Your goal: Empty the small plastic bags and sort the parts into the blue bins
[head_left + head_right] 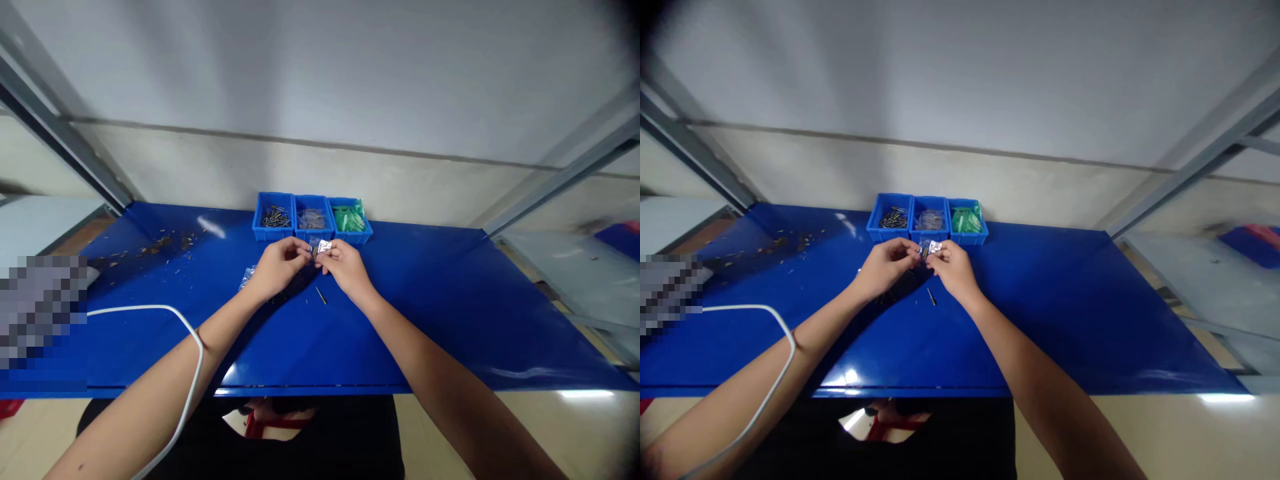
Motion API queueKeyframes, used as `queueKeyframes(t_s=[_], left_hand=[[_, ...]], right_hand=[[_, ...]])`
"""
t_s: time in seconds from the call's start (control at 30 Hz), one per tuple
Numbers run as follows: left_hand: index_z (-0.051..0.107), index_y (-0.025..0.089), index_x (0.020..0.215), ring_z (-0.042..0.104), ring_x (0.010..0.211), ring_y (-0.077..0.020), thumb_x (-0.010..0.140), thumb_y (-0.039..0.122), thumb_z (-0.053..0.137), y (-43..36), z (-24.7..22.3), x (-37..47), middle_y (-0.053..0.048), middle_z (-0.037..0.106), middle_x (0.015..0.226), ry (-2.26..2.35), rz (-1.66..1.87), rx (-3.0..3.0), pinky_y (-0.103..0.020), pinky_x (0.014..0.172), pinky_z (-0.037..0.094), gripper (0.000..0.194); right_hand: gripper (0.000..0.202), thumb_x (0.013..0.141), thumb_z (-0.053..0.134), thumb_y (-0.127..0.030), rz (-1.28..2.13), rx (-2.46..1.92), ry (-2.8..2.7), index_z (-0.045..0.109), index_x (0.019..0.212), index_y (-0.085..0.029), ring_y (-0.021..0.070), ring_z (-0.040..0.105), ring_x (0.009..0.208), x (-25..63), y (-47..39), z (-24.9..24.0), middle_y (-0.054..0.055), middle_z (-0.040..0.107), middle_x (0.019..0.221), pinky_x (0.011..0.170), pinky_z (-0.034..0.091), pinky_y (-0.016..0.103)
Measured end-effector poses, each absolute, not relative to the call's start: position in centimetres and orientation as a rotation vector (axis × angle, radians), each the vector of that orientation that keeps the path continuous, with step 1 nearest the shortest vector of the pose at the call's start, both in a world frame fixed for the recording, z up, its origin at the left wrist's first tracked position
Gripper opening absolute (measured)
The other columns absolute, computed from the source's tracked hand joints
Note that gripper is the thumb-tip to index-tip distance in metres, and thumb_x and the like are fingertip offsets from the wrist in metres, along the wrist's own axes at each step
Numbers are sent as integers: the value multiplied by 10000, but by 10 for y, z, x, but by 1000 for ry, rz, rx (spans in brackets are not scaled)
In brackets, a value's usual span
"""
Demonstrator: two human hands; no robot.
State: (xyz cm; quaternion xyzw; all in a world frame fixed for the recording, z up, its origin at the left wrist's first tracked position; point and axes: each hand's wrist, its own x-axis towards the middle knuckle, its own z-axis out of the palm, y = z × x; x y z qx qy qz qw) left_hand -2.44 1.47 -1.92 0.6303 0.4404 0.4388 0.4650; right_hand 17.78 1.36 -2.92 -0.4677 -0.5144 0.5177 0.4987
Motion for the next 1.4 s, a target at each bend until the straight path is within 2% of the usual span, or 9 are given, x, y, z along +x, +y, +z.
queueKeyframes(t_s=[0.1,0.23,0.33,0.53,0.73,0.97,1.23,1.4], left_hand=[[772,186,1002,751,824,-213,901,331,857,16,-21,-25,-53,819,923,1025,1081,1501,-356,814,598,196],[763,170,1014,719,824,-202,891,315,880,14,-19,-24,-36,784,908,963,1033,1463,-343,798,567,223],[751,199,1046,733,821,-196,822,273,895,12,-20,-22,-17,783,910,926,1019,1426,-325,770,574,276],[733,216,1080,731,750,-192,809,212,848,11,-22,-17,-1,789,840,997,1097,1373,-325,733,570,295],[760,217,981,640,621,-167,718,140,836,8,-12,-16,53,673,651,1077,1126,1308,-319,683,532,285],[769,221,907,611,578,-159,674,128,833,4,-6,-16,62,639,604,1113,1117,1277,-305,640,506,259],[754,231,930,672,609,-187,737,162,838,4,-5,-14,33,690,659,1142,1098,1291,-325,657,565,221],[776,213,946,635,628,-162,869,276,790,2,-2,-16,-5,733,743,1152,1083,1366,-288,621,513,101]], right_hand=[[251,805,912,-308,1290,-1093,-1296,701,936,-268,215,762,702,177,14,-35,-4,768,783,584,551,295],[258,817,912,-400,1264,-1081,-1333,716,935,-280,214,754,693,177,13,-37,-8,763,777,574,570,306],[240,833,899,-384,1258,-1094,-1325,709,925,-269,212,744,686,179,15,-36,3,766,780,570,561,308],[172,889,851,-307,1268,-1116,-1351,703,942,-239,200,748,701,181,14,-35,21,780,799,585,535,289],[227,942,820,-444,1206,-1095,-1424,736,910,-235,182,725,677,178,8,-37,9,771,772,583,522,279],[270,941,830,-497,1150,-1088,-1463,769,909,-236,194,732,686,178,7,-38,13,768,765,611,529,295],[290,884,862,-514,1170,-1149,-1386,772,878,-238,174,671,607,179,10,-33,-2,732,692,577,515,286],[314,840,877,-546,1194,-1158,-1358,782,863,-248,148,539,461,182,11,-28,-54,599,524,483,429,278]])
